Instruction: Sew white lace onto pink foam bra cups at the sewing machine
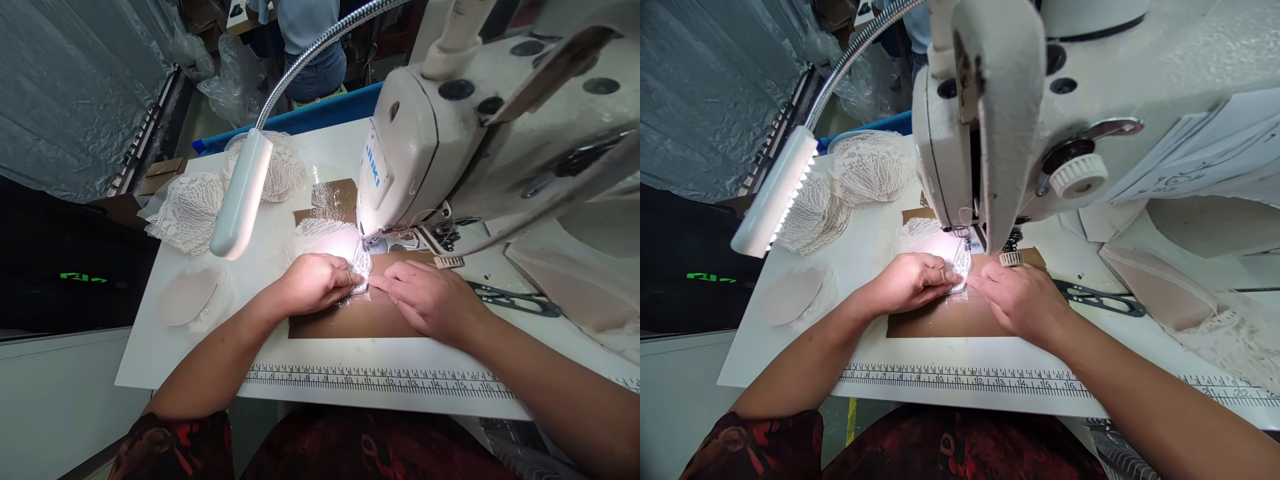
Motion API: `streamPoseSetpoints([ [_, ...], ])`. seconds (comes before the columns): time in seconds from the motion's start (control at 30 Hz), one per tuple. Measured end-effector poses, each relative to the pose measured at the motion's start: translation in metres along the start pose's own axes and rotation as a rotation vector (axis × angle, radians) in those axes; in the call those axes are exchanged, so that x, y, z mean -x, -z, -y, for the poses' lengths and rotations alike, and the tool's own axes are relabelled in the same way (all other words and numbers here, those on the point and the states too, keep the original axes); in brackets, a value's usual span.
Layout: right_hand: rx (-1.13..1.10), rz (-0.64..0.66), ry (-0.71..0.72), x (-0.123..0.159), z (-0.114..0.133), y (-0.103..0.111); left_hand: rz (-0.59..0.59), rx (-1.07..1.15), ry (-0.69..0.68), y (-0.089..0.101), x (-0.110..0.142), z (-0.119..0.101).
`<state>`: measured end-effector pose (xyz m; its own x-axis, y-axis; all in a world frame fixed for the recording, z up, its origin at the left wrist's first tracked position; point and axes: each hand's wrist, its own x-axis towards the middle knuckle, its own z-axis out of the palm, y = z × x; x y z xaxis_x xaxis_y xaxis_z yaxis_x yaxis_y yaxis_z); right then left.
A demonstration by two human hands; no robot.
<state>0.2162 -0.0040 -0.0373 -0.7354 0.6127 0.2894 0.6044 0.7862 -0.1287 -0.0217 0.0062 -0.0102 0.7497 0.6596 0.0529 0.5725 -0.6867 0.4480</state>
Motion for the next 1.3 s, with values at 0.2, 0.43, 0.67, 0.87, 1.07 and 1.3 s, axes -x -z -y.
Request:
streamPoseSetpoints([
  [0.2,-0.013,-0.016,0.013,0.000,0.000,0.001,0.048,-0.064,-0.034,0.001,0.001,0.000],
  [0.43,-0.069,0.045,-0.068,-0.001,0.002,0.003,0.066,-0.045,-0.026,0.003,0.001,-0.001],
  [0.67,-0.021,0.018,0.008,-0.005,0.007,0.001,-0.111,0.143,0.250,0.003,-0.005,-0.007],
  [0.87,0.017,-0.025,0.024,-0.005,0.008,0.001,-0.079,0.030,0.401,-0.004,-0.016,-0.014],
  [1.07,0.014,-0.039,0.011,-0.003,0.006,-0.005,-0.047,-0.079,0.428,-0.004,-0.018,-0.017],
  [1.3,0.029,-0.068,0.019,-0.004,0.005,-0.006,-0.162,-0.148,0.259,-0.012,-0.014,-0.013],
])
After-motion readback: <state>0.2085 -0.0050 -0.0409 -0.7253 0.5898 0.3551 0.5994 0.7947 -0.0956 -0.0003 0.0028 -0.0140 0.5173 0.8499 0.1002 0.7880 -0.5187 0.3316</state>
